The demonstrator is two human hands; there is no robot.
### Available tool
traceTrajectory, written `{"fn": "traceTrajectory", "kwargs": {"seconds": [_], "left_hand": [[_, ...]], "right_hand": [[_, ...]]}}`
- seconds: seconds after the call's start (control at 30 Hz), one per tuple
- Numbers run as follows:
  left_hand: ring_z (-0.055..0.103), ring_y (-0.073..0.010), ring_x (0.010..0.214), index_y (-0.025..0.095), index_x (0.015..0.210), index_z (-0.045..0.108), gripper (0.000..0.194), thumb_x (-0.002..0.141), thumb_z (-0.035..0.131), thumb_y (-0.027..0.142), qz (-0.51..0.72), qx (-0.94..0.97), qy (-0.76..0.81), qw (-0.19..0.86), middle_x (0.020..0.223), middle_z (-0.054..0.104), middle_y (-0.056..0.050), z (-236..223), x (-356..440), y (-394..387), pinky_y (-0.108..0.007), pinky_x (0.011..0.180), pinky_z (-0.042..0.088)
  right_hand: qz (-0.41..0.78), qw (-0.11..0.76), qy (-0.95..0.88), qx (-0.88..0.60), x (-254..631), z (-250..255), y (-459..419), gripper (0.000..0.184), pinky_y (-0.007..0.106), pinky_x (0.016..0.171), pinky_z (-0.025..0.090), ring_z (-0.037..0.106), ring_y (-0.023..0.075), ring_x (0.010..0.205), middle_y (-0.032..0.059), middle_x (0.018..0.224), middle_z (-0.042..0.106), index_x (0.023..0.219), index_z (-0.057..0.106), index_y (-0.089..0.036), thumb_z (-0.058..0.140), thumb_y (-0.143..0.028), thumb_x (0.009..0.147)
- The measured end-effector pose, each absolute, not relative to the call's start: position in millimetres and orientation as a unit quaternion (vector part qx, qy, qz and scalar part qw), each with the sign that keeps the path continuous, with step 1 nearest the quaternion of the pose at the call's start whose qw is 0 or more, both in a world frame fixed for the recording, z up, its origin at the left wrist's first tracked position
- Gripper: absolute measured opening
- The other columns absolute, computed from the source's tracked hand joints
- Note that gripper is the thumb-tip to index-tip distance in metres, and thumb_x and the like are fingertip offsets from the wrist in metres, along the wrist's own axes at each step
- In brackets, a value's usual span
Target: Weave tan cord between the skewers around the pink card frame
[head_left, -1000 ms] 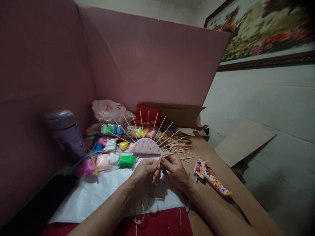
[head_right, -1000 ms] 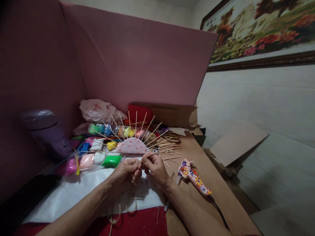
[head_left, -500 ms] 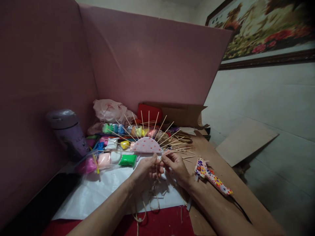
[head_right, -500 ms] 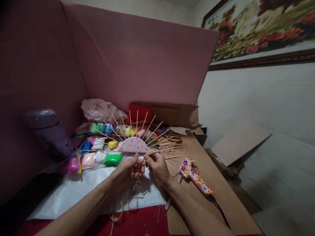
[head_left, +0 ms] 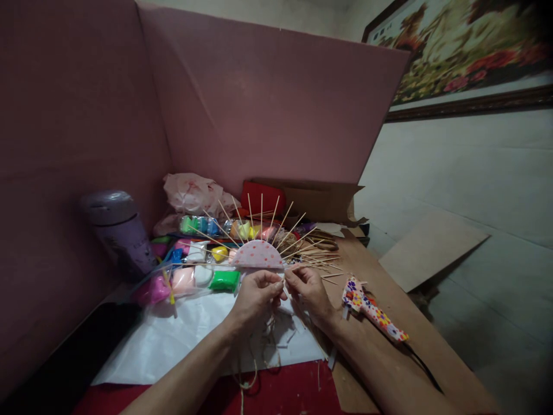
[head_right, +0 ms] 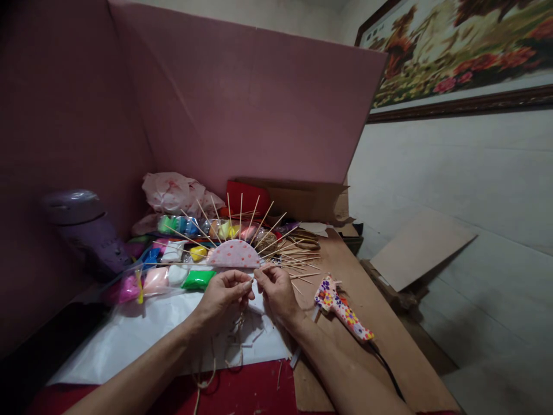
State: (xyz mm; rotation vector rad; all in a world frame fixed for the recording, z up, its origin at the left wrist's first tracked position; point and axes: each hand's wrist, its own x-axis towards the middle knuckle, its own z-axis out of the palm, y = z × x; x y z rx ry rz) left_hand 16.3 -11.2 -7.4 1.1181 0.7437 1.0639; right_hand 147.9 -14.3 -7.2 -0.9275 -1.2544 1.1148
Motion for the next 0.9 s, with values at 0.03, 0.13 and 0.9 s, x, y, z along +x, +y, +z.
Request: {"fn": "traceTrajectory", "kwargs": {"seconds": [0.03, 0.13, 0.9], "left_hand": [[0.049, -0.0076, 0.039, 0.011, 0.070, 0.055, 0.026, 0.066, 0.065, 0.035, 0.466, 0.497, 0.327, 0.654, 0.055, 0.061, -0.003, -7.1, 16.3, -12.0, -0.020, 0.041, 0.038], [0.049, -0.0080, 0.039, 0.011, 0.068, 0.054, 0.029, 0.070, 0.060, 0.039, 0.457, 0.508, 0.332, 0.650, 0.056, 0.061, -0.003, -6.8, 16.5, -13.3, -0.021, 0.039, 0.039], [0.045, -0.0056, 0.032, 0.013, 0.065, 0.051, 0.036, 0.073, 0.054, 0.047, 0.421, 0.471, 0.318, 0.707, 0.049, 0.058, -0.001, -14.1, 17.5, -14.3, -0.016, 0.033, 0.035]], "right_hand": [[0.475, 0.576, -0.537, -0.394, 148.1, -8.0, -13.9, 0.026, 0.021, 0.039, 0.025, 0.033, 0.0060, 0.040, -0.0060, 0.047, 0.041, 0.060, 0.047, -0.017, 0.058, -0.036, 0.074], [0.471, 0.573, -0.543, -0.393, 148.9, -11.3, -12.8, 0.025, 0.021, 0.039, 0.025, 0.033, 0.0060, 0.041, -0.0059, 0.048, 0.041, 0.062, 0.048, -0.017, 0.057, -0.036, 0.075], [0.498, 0.561, -0.553, -0.363, 149.4, -10.7, -14.8, 0.024, 0.021, 0.042, 0.027, 0.037, 0.0067, 0.043, -0.0049, 0.052, 0.044, 0.066, 0.049, -0.017, 0.057, -0.037, 0.076]]}}
